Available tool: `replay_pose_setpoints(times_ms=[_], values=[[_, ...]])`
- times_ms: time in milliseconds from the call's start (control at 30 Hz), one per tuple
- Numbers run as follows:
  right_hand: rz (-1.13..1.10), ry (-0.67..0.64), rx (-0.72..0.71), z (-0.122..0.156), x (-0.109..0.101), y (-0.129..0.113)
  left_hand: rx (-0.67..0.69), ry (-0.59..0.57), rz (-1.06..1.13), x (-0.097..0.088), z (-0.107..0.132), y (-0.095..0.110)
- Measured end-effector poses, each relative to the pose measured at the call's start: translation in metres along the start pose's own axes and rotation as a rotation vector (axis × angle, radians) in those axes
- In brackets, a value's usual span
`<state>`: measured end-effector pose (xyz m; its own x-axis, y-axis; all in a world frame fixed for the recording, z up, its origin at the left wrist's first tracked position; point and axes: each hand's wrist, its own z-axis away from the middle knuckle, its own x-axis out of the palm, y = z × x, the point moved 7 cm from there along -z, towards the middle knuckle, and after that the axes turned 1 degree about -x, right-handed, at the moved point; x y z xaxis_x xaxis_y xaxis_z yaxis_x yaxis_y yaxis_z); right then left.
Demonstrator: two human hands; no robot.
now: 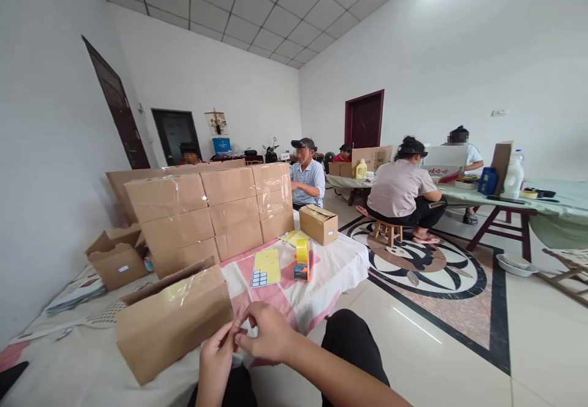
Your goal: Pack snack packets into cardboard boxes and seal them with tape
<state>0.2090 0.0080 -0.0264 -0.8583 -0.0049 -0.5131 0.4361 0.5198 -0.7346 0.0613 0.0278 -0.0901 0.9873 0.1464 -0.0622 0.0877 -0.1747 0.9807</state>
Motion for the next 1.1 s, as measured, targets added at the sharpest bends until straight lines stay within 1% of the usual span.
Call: replay_pose_setpoints(times_ms=[67,133,200,267,333,433,567,667,767,833,933,1100], values=[[0.051,0.004,0.027,0.001,0.008,0.000,0.016,-0.006,-0.004,0.000,0.000,0.000],[0.063,0.031,0.048,-0.002,0.008,0.002,0.001,-0.007,-0.010,-0.001,-0.001,0.000],[0.040,0.050,0.077,-0.006,0.006,0.005,-0.014,-0.036,-0.006,0.000,-0.004,0.002],[-0.030,0.063,0.129,-0.006,0.006,0.007,-0.016,-0.075,-0.005,0.003,-0.005,0.006],[-0.152,0.097,0.194,-0.004,0.008,0.010,-0.001,-0.090,-0.020,0.004,-0.005,0.012],[-0.336,0.166,0.265,-0.001,0.011,0.015,0.018,-0.046,-0.025,0.004,-0.001,0.018],[-0.431,0.192,0.296,0.000,0.015,0.021,-0.008,0.001,0.025,0.006,0.004,0.012],[-0.507,0.250,0.271,0.000,0.006,0.021,-0.065,0.040,0.087,0.002,0.002,-0.002],[-0.603,0.341,0.201,-0.002,-0.013,0.016,-0.118,0.060,0.128,-0.007,-0.003,-0.015],[-0.645,0.376,0.172,-0.005,-0.026,0.013,-0.125,0.054,0.119,-0.011,-0.005,-0.019],[-0.679,0.352,0.161,-0.011,-0.038,0.012,-0.115,0.065,0.134,-0.014,-0.004,-0.021],[-0.634,0.263,0.132,-0.013,-0.040,0.010,-0.098,0.135,0.164,-0.020,0.000,-0.021]])
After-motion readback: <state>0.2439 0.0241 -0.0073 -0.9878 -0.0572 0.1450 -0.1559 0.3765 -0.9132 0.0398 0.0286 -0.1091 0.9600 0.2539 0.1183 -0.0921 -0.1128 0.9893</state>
